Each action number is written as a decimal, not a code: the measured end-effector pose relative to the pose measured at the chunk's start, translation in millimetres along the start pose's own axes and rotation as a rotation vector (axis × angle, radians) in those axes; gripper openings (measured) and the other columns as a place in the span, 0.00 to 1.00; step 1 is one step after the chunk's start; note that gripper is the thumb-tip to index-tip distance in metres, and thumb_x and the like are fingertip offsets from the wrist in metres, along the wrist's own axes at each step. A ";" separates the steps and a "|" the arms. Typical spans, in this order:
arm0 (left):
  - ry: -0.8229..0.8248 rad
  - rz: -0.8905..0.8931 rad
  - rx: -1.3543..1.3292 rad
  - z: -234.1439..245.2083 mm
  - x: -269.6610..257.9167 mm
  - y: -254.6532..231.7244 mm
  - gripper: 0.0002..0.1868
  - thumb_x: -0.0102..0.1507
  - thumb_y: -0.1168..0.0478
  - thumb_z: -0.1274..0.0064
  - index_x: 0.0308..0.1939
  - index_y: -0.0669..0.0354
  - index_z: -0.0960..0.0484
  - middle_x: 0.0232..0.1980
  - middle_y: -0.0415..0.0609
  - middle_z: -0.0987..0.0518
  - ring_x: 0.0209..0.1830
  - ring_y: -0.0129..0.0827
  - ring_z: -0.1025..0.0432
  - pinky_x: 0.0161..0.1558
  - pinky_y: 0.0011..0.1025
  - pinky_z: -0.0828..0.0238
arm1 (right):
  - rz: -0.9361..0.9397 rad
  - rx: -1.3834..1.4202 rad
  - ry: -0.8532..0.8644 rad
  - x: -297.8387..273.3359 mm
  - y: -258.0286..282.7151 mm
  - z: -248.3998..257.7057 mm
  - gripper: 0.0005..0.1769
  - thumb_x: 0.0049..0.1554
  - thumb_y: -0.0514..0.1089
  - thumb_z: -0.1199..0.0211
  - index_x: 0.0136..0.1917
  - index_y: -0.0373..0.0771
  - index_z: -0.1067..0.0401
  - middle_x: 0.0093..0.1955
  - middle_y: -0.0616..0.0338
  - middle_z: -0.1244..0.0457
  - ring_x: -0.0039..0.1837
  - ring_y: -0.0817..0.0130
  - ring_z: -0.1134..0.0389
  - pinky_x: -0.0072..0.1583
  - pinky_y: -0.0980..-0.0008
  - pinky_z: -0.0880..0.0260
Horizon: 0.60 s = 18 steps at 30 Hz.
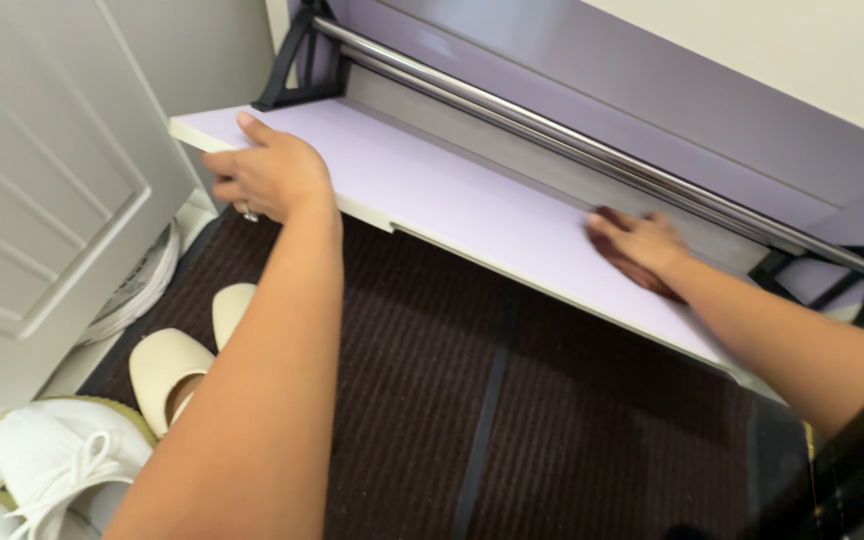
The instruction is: The person wipes a pair of black slippers with pink fuzzy inserts using a brown cloth. They then remove several pairs of shoes from a white shoe rack, wipe the shelf surface with the cloth, and place the shoes on the floor. Finally, the person rinses the cloth in a basin of water.
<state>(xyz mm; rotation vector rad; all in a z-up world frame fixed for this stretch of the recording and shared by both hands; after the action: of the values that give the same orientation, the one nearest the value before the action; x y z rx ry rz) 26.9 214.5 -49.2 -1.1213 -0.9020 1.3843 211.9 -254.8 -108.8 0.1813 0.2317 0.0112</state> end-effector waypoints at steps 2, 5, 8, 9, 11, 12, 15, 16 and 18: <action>-0.007 0.002 0.025 6.6 -7.0 -0.2 0.40 0.70 0.38 0.64 0.72 0.68 0.49 0.69 0.68 0.42 0.64 0.66 0.36 0.54 0.49 0.25 | -0.096 -0.071 0.032 50.2 -12.2 -20.1 0.53 0.58 0.81 0.58 0.81 0.41 0.46 0.80 0.42 0.48 0.81 0.38 0.52 0.76 0.42 0.54; -0.042 -0.002 0.084 14.3 -14.5 -7.9 0.41 0.69 0.37 0.61 0.71 0.68 0.48 0.69 0.67 0.43 0.64 0.67 0.37 0.54 0.52 0.27 | -0.231 -0.100 0.018 92.5 18.5 -41.6 0.58 0.60 0.84 0.64 0.81 0.34 0.48 0.80 0.39 0.49 0.80 0.31 0.55 0.76 0.35 0.58; -0.052 0.002 0.059 19.4 -18.8 -12.0 0.40 0.70 0.37 0.61 0.72 0.68 0.47 0.70 0.68 0.43 0.64 0.67 0.37 0.55 0.51 0.26 | -0.078 -0.003 0.106 91.3 109.0 -53.2 0.57 0.56 0.84 0.64 0.82 0.42 0.50 0.81 0.38 0.53 0.81 0.32 0.55 0.76 0.37 0.56; -0.051 0.007 0.068 20.2 -20.0 -11.2 0.41 0.69 0.37 0.61 0.72 0.67 0.47 0.70 0.68 0.43 0.65 0.67 0.38 0.55 0.52 0.26 | -0.045 0.031 0.136 81.5 141.7 -54.3 0.57 0.56 0.85 0.63 0.82 0.43 0.50 0.80 0.33 0.52 0.80 0.32 0.53 0.76 0.39 0.53; -0.058 0.016 0.078 20.4 -20.0 -14.3 0.41 0.68 0.37 0.60 0.72 0.67 0.47 0.71 0.68 0.45 0.66 0.67 0.39 0.54 0.53 0.27 | 0.153 0.036 0.178 54.0 212.3 -47.7 0.56 0.54 0.85 0.62 0.80 0.46 0.45 0.79 0.37 0.49 0.81 0.36 0.50 0.77 0.43 0.51; -0.053 0.020 0.077 20.5 -20.2 -13.5 0.41 0.68 0.37 0.61 0.72 0.67 0.48 0.71 0.68 0.45 0.66 0.67 0.40 0.54 0.53 0.27 | 0.210 0.048 0.182 37.6 245.1 -45.4 0.55 0.54 0.84 0.61 0.80 0.46 0.45 0.78 0.36 0.48 0.80 0.36 0.50 0.76 0.43 0.50; -0.056 0.025 0.074 18.3 -20.0 -14.1 0.42 0.69 0.36 0.62 0.73 0.67 0.47 0.72 0.69 0.45 0.67 0.68 0.41 0.57 0.53 0.31 | 0.529 0.111 0.208 -9.6 337.1 -37.3 0.49 0.56 0.80 0.60 0.76 0.46 0.37 0.75 0.43 0.41 0.78 0.42 0.44 0.75 0.45 0.47; -0.070 0.024 0.078 18.6 -19.8 -13.1 0.42 0.69 0.35 0.63 0.73 0.66 0.46 0.72 0.70 0.45 0.67 0.69 0.41 0.60 0.54 0.33 | 0.675 0.175 0.228 -26.5 364.6 -39.3 0.39 0.60 0.70 0.56 0.75 0.46 0.35 0.71 0.47 0.35 0.73 0.48 0.37 0.73 0.52 0.40; -0.073 0.037 0.058 19.3 -19.7 -10.5 0.42 0.69 0.34 0.65 0.73 0.66 0.44 0.72 0.69 0.45 0.68 0.68 0.41 0.63 0.55 0.37 | 1.301 0.647 0.263 -65.0 411.5 -37.3 0.28 0.66 0.54 0.47 0.74 0.38 0.34 0.76 0.43 0.43 0.77 0.50 0.43 0.74 0.56 0.45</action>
<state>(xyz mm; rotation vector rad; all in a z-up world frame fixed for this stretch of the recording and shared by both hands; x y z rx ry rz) 10.6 197.7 -31.3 -1.0543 -0.8914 1.4805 144.0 154.5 -55.7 0.9535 0.3403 1.2701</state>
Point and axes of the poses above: each hand's wrist, its own x-axis towards the middle knuckle, its own z-axis out of the back of the hand, y = z × x, the point moved 3 cm from there along x, towards the middle knuckle
